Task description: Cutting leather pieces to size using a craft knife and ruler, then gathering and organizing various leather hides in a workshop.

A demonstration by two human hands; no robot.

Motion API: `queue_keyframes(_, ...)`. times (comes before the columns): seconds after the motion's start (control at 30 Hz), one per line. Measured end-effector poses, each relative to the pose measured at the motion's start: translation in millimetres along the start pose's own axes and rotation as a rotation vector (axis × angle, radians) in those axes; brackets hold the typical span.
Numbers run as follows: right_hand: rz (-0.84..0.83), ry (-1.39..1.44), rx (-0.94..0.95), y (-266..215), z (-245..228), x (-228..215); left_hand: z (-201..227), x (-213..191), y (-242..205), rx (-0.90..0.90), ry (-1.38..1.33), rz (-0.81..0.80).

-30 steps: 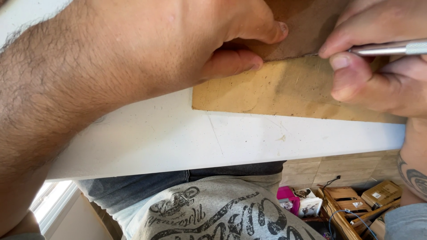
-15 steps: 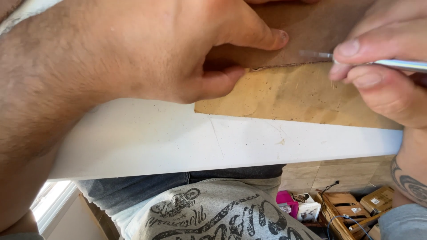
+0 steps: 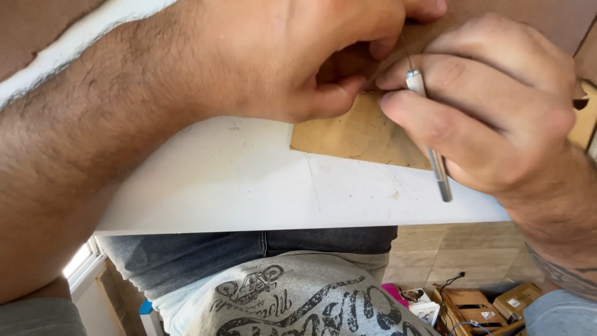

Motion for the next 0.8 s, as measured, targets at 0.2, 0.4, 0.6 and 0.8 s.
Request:
queue_keyframes(0.2,0.085,-0.032,-0.016,-7,1,3,-1,-2,-1,0.103,-0.075,0.056)
queue_keyframes(0.4,0.062,0.141,0.071,-12,10,3,-9,4,3,0.135,0.004,0.056)
queue_keyframes(0.6,0.039,0.132,0.05,-13,9,4,-11,8,11,0.174,-0.063,0.018)
queue_keyframes(0.8,-0.026,0.168,0.162,-58,21,-1,-14,12,13,0.142,-0.063,-0.039)
Point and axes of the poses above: each hand's wrist, its own y-axis towards the middle knuckle, its own x-axis out of the palm, z = x × y, the point moved 5 cm from there along y, towards the middle knuckle, and after that the axes turned 13 degrees about -z, right-handed, at the moved point
